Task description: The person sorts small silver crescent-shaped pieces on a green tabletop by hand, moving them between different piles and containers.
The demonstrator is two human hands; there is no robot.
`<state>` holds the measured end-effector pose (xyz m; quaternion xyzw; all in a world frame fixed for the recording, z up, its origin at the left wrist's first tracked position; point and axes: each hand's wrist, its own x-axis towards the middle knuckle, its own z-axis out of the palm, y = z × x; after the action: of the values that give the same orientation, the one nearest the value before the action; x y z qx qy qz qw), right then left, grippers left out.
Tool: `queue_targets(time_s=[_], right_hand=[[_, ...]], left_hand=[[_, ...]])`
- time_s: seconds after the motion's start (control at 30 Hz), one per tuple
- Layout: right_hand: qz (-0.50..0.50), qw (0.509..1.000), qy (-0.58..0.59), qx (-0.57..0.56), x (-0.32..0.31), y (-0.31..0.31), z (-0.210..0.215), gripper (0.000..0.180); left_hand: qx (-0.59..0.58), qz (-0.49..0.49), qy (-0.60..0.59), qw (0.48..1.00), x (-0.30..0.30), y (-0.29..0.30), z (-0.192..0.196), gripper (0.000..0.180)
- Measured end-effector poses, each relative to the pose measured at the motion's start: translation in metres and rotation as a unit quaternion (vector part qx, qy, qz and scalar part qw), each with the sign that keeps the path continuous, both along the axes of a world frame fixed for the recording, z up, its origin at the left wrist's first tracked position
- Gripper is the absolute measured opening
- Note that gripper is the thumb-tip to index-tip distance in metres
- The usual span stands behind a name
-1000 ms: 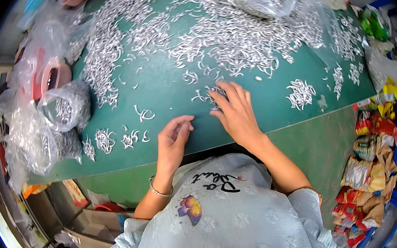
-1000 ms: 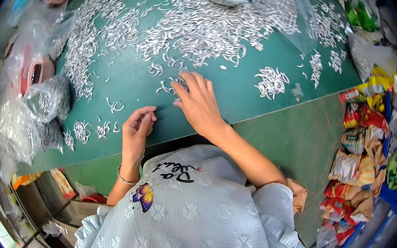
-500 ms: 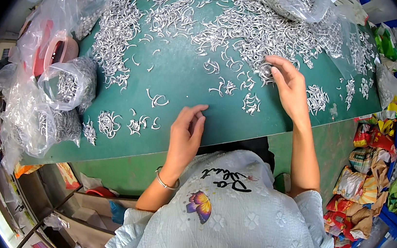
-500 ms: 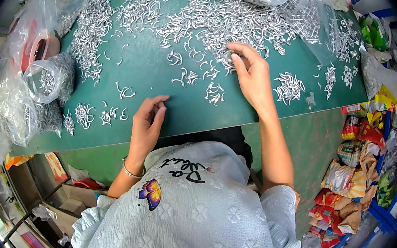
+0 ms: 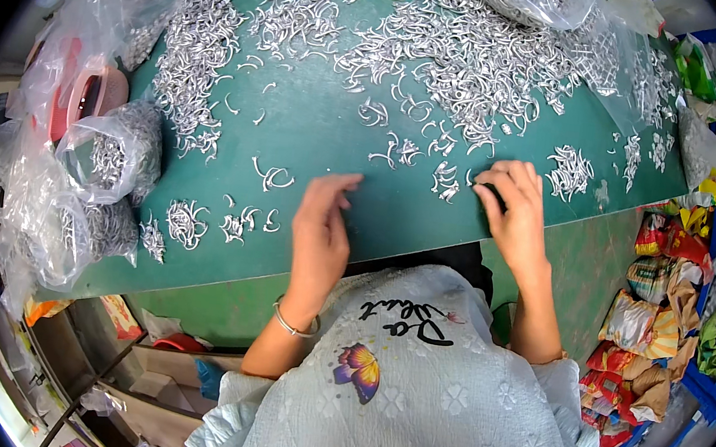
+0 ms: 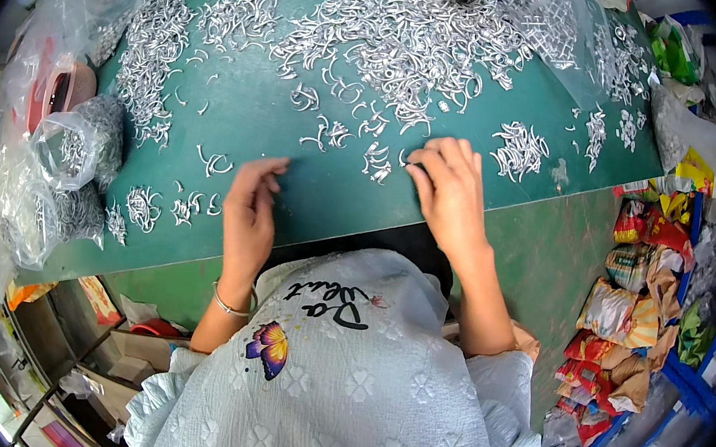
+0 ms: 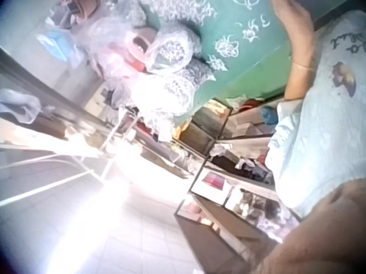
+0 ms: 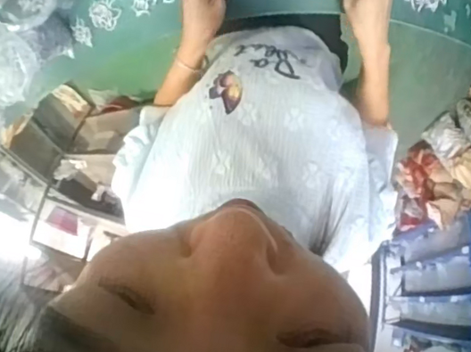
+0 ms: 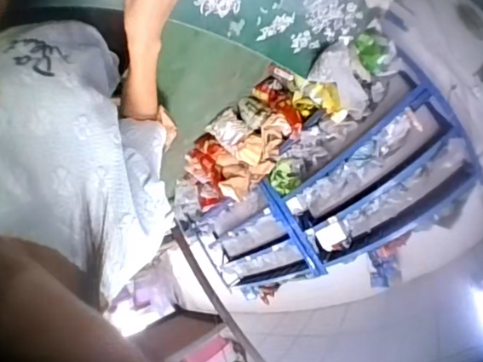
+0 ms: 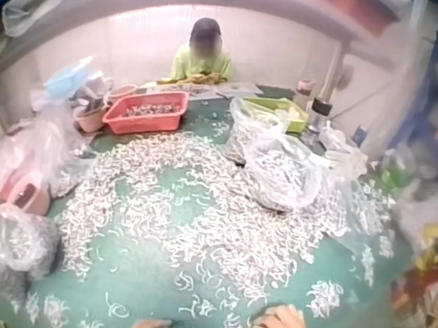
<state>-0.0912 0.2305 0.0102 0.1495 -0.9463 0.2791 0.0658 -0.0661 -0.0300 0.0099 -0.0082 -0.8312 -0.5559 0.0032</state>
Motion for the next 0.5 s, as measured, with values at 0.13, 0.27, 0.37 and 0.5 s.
queue_targets(time_s=[0.13,0.27,0.37,0.5], right_hand=[[-0.014,0.998,0.034,-0.048,-0.004,-0.008,0.003,0.029],[0.051,0.998,0.022,-0.016,-0.010,-0.051,0.011,0.039],[0.021,0.997,0.056,-0.057,-0.017,-0.070,0.003,0.034],[0.065,0.994,0.087,0.010,-0.034,-0.095,-0.015,0.017]], left_hand=[[0.012,0.037,0.003,0.999,-0.002,-0.012,-0.003,0.040],[0.143,0.039,-0.071,0.986,0.003,-0.008,-0.010,0.029],[0.169,0.028,-0.094,0.981,0.005,-0.005,-0.008,0.026],[0.250,0.015,-0.134,0.959,0.005,-0.003,-0.007,0.024]])
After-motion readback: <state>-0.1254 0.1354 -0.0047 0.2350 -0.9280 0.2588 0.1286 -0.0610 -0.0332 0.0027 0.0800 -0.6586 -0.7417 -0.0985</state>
